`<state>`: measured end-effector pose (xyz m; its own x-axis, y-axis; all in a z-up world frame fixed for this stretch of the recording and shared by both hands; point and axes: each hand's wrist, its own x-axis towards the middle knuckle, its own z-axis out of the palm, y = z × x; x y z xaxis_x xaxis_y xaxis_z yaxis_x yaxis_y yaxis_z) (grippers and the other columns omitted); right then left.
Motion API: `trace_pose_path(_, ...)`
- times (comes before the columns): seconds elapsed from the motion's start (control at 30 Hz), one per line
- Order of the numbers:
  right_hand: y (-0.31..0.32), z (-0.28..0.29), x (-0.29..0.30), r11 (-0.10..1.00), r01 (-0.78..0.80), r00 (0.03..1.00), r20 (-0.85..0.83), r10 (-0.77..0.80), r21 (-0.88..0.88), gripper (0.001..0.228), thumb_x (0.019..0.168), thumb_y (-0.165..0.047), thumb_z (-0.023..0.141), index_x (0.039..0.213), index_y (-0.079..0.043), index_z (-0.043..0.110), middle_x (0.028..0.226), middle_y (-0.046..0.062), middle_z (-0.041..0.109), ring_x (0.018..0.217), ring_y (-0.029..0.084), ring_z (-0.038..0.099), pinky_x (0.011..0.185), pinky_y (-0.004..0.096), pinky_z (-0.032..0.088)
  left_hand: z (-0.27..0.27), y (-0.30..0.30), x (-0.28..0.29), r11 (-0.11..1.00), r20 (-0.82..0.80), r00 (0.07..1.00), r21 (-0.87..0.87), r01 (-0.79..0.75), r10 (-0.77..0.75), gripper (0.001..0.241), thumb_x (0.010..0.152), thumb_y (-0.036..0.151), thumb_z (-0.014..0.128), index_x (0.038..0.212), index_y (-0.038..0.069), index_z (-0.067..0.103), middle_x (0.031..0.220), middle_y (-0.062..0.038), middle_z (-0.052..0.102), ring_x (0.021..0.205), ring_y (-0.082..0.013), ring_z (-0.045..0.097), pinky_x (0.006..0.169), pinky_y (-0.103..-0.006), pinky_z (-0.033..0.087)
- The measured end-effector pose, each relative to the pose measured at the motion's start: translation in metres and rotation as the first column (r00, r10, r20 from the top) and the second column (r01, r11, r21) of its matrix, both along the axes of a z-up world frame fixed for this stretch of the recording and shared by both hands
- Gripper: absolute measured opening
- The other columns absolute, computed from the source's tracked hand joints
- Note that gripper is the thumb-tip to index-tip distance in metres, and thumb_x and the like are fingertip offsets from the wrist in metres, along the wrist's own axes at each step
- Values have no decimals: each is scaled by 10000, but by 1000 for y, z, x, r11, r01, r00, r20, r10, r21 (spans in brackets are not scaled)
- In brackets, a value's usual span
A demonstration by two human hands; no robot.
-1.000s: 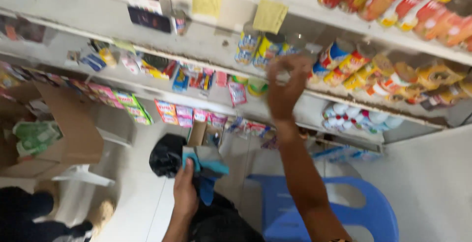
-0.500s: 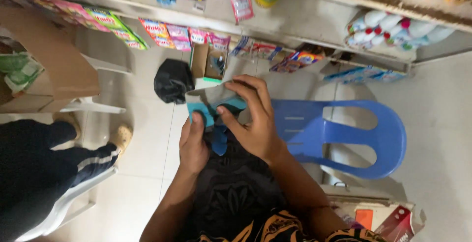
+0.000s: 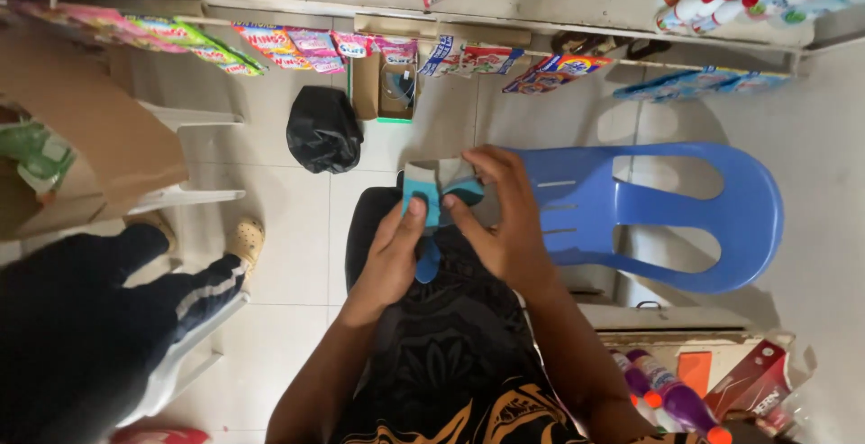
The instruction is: Wiping dust from various canned food items with a blue cloth and organizing them on grocery shelves.
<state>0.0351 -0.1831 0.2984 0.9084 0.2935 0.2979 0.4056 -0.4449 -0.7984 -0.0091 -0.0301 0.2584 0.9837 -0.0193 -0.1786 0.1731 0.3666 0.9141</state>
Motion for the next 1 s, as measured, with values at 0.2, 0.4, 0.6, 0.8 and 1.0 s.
trace_pose_path(0.2, -27, 2, 16, 996, 81, 995, -58, -83, -31, 478, 955, -113, 762, 1383, -54, 558, 1286, 168, 551, 1136, 404, 640, 953, 504, 542, -5, 3, 31, 970, -159, 967, 109, 219, -200, 485, 1071, 451, 460, 1185, 51, 710, 1155, -122, 679, 1148, -268, 575, 1094, -492, 425)
trace_pose_path(0.4, -66, 9, -3, 953, 278, 954, -82, -289, -121, 472, 972, -176, 761, 1385, -67, 560, 1291, 192, 565, 1170, 438, 651, 962, 548, 571, 1, -23, 60, 876, -258, 884, 192, 442, -390, 543, 1066, 502, 445, 1281, 47, 648, 1238, -130, 623, 1225, -265, 512, 1138, -522, 362)
trace_pose_path(0.6, -103, -6, -57, 796, 597, 798, -29, -602, -105, 439, 981, -166, 767, 1362, -51, 583, 1265, 179, 591, 1160, 404, 668, 989, 501, 564, -23, -66, 84, 500, -347, 640, 415, 760, -686, 622, 1065, 561, 398, 1333, 60, 651, 1251, -180, 657, 1275, -314, 553, 1143, -526, 357)
trace_pose_path(0.8, -101, -14, -113, 503, 858, 502, -41, -864, -99, 382, 1023, -223, 702, 1353, -77, 577, 1268, 143, 609, 1105, 370, 703, 962, 502, 583, -14, -125, 95, 94, -242, 269, 555, 827, -932, 581, 1121, 469, 307, 1434, 51, 560, 1315, -241, 608, 1311, -398, 501, 1147, -524, 330)
trace_pose_path(1.0, -84, -61, -149, 164, 986, 166, -87, -982, 38, 411, 980, -177, 762, 1344, -92, 591, 1131, 104, 619, 960, 350, 728, 839, 461, 614, -13, -167, 87, -130, -297, 18, 472, 872, -955, 551, 1118, 477, 380, 1284, 27, 652, 1184, -179, 647, 1216, -273, 556, 1106, -515, 397)
